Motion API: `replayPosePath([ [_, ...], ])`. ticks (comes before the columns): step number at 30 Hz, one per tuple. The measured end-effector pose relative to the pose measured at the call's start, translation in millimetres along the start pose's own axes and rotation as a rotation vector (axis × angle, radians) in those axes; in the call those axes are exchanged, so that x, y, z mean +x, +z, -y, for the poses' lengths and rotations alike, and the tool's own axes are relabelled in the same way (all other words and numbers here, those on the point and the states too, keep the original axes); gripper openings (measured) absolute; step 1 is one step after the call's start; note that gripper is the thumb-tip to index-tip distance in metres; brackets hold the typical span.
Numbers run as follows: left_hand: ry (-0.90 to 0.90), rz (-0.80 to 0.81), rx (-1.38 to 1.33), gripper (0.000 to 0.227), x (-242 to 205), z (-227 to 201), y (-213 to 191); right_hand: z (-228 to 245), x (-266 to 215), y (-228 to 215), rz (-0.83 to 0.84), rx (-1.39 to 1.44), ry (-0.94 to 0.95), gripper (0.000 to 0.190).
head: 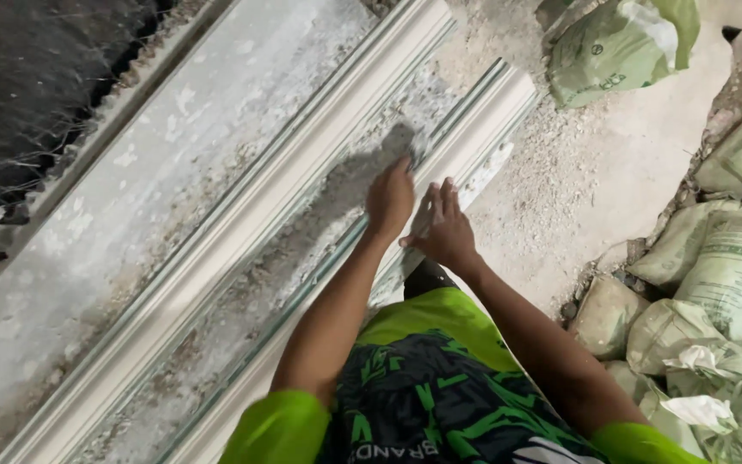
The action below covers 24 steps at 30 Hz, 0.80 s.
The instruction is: Cleaning excess plaster from decorative moulding using a putty knife.
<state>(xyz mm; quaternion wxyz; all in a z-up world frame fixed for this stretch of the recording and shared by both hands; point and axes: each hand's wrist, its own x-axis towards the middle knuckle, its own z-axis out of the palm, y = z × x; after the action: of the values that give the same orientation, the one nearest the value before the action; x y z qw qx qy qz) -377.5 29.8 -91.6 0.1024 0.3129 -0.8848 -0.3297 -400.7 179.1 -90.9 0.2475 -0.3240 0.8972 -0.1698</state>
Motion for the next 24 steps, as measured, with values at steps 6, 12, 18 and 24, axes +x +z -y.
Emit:
replayPosePath([
  [6,0.226,0.143,0.072,0.036,28,16,-2,-34,18,-32,0.187,0.122,-0.039,0.09],
  [12,0.449,0.43,0.685,0.068,-90,48,-119,-174,95,-57,-0.074,0.363,-0.103,0.069],
  [18,0.288,0.564,0.92,0.063,-124,31,-131,-247,186,-63,-0.295,0.218,-0.202,0.105],
  [24,0.347,0.404,0.838,0.048,-51,30,-29,-222,210,-67,-0.297,0.185,-0.133,0.115],
])
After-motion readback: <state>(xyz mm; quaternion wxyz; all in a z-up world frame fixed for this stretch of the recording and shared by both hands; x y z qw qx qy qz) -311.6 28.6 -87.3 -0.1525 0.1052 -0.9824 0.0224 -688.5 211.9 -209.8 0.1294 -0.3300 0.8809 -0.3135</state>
